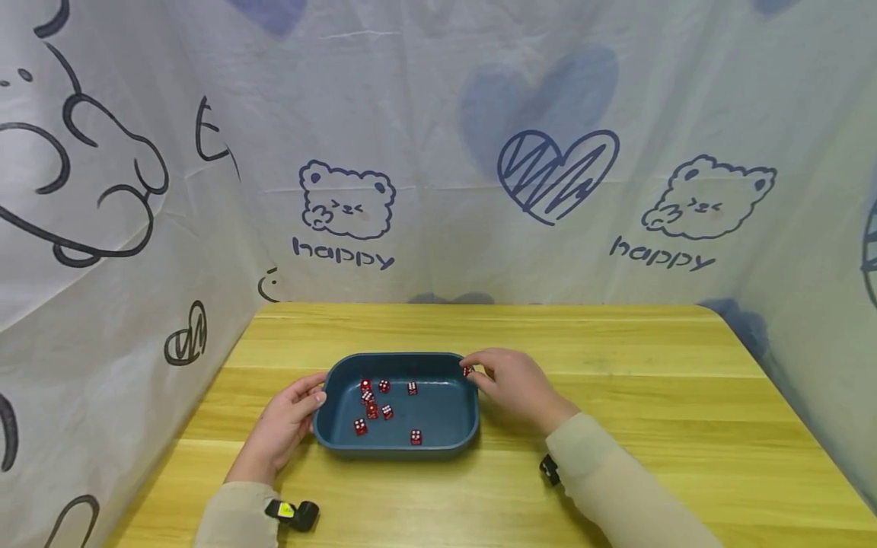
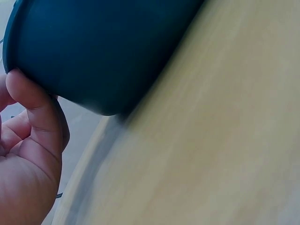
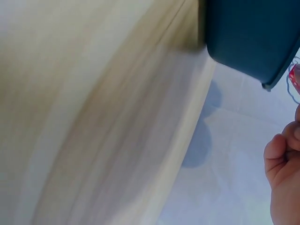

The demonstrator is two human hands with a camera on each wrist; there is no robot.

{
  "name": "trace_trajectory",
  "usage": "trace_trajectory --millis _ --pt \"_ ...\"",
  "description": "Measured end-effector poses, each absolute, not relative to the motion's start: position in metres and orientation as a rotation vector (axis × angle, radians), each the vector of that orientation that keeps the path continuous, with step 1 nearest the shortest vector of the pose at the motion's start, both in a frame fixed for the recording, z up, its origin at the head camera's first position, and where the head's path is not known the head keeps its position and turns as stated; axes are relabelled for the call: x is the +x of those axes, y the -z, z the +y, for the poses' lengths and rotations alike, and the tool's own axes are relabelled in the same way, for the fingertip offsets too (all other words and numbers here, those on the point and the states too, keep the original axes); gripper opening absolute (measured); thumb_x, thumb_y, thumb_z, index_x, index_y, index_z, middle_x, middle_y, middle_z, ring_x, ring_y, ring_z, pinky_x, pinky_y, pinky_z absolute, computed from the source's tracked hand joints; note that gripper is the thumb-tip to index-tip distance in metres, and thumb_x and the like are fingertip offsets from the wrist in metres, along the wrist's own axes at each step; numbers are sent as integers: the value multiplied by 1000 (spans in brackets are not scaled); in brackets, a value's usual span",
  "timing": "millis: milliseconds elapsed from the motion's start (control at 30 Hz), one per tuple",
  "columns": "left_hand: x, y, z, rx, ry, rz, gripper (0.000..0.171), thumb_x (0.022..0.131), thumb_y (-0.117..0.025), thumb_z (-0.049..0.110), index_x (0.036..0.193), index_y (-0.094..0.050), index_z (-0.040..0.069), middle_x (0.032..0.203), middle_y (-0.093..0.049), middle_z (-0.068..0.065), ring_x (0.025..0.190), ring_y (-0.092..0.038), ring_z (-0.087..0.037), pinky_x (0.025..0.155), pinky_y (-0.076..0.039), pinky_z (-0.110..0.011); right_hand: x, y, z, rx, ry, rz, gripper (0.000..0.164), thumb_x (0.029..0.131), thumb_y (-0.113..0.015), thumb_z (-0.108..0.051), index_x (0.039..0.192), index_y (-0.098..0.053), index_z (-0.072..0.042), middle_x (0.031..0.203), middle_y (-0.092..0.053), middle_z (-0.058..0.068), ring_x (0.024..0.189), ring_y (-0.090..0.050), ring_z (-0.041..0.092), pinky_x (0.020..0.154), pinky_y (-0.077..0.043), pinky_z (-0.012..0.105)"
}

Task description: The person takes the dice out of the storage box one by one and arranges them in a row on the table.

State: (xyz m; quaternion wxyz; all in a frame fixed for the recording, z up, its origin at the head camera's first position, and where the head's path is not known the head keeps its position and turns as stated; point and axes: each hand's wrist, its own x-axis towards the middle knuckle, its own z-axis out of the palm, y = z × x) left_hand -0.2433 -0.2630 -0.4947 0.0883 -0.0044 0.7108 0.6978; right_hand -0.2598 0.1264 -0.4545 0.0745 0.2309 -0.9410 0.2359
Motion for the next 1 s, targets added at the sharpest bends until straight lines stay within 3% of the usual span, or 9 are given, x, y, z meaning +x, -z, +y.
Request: trace_trajectory --millis 467,800,1000 --pt "-242 496 -266 -26 -2081 2127 50 105 -57 14 149 -42 -4 109 -56 -7 79 -56 -12 65 -50 -22 -261 463 153 669 -680 -2833 21 96 -72 -22 116 -76 -19 87 -62 -12 63 -46 9 62 -44 30" --pt "-245 499 -264 -19 -2073 2128 51 105 -58 16 149 -43 -2 112 -55 -8 80 -56 -12 65 -51 -22 -267 475 169 653 -656 -2908 18 96 -72 -24 112 -77 -18 87 -64 -13 63 -47 9 64 -44 30" --pt "-247 500 -264 -15 -2082 2114 49 105 -58 15 149 -44 -2 110 -54 -8 78 -55 -12 64 -51 -22 -269 477 174 692 -638 -2965 15 96 -69 -18 109 -77 -17 79 -61 -13 64 -48 10 66 -45 31"
